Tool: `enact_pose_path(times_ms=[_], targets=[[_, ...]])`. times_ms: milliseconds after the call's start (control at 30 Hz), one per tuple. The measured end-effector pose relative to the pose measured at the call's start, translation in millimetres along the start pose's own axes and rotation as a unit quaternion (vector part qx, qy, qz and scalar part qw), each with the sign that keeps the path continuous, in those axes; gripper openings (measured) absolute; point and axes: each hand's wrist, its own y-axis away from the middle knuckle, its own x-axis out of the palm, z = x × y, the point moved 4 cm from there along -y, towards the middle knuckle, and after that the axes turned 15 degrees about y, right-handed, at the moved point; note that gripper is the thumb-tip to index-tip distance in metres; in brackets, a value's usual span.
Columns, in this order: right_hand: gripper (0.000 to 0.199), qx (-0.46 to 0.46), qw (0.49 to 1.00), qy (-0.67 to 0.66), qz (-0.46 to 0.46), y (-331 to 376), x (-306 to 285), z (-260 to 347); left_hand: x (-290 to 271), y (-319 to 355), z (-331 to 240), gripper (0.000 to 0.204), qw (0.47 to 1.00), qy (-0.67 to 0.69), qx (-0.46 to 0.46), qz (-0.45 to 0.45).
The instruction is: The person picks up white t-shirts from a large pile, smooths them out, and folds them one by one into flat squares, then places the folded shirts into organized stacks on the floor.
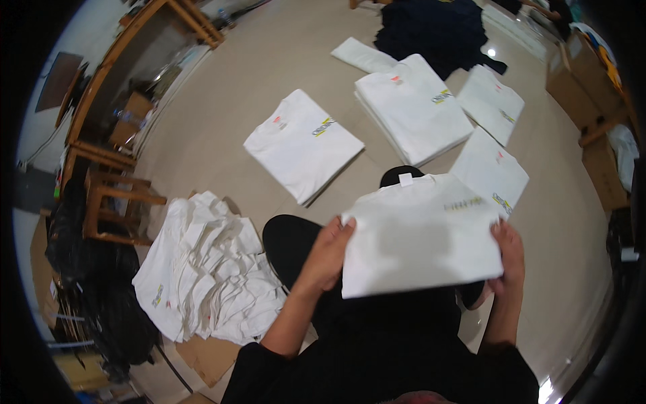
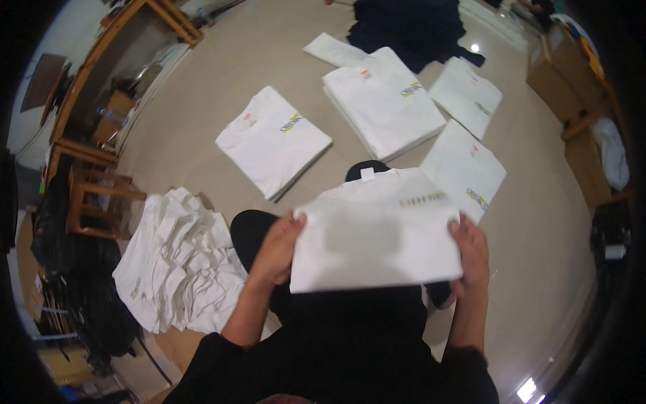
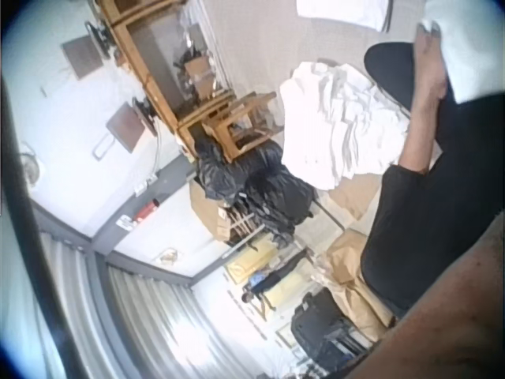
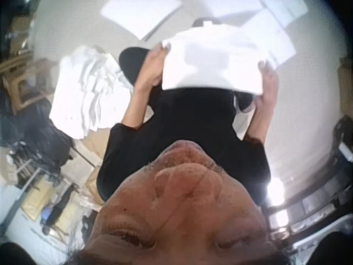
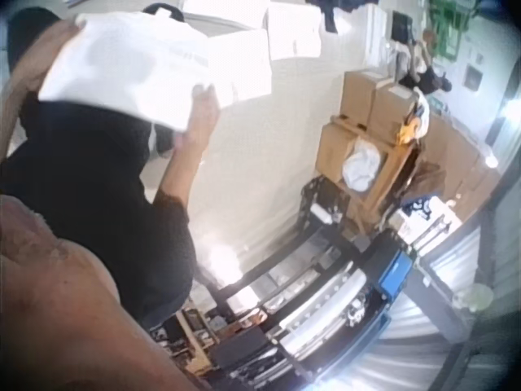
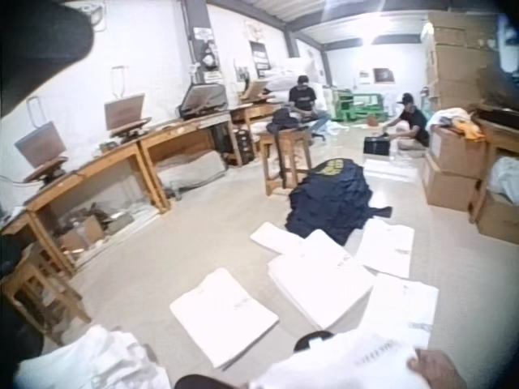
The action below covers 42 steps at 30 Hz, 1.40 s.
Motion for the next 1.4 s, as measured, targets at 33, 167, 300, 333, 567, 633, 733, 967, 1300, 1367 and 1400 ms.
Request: enact_pose_path(times_ms=[33, 167, 300, 333, 567, 633, 733, 967, 1300, 1367, 1400], targets=[[0.041, -0.028, 1.000, -0.011, 0.004, -12, 5, 24, 9, -11, -13, 0.037, 0.999, 0.030, 0.003, 0.036], [0.040, -0.023, 0.996, -0.081, 0.038, -110, 7, 71, 43, -71, -75, 0.036, 0.997, 0.041, 0.014, 0.061], [0.026, -0.046, 0.993, -0.053, 0.099, -228, 21, 122, 50, -156, -136, 0.031, 0.996, 0.009, 0.066, 0.063], [0.023, -0.053, 0.994, -0.019, 0.093, -248, 23, 138, 59, -168, -153, 0.032, 0.992, -0.013, 0.099, 0.079], [0.035, -0.131, 0.962, 0.214, 0.110, -333, 1, 163, 104, -215, -135, 0.037, 0.973, -0.004, 0.219, 0.068], [0.038, -0.116, 0.956, 0.250, 0.097, -362, -16, 130, 93, -257, -91, 0.035, 0.981, -0.014, 0.181, 0.071], [0.032, -0.067, 0.963, 0.251, 0.069, -431, -62, 40, 79, -325, -10, 0.029, 0.993, -0.023, 0.098, 0.060], [0.036, -0.062, 0.971, 0.208, -0.096, -451, -88, -74, 59, -356, 69, 0.019, 0.997, 0.033, 0.055, -0.039], [0.083, -0.020, 0.969, 0.041, -0.241, -406, -54, -106, 39, -463, -75, 0.047, 0.959, -0.148, 0.169, -0.171], [0.082, -0.013, 0.968, 0.032, -0.248, -401, -52, -106, 28, -476, -86, 0.049, 0.958, -0.146, 0.144, -0.200], [0.081, -0.009, 0.968, 0.028, -0.250, -400, -49, -106, 23, -479, -86, 0.048, 0.956, -0.156, 0.146, -0.199]])
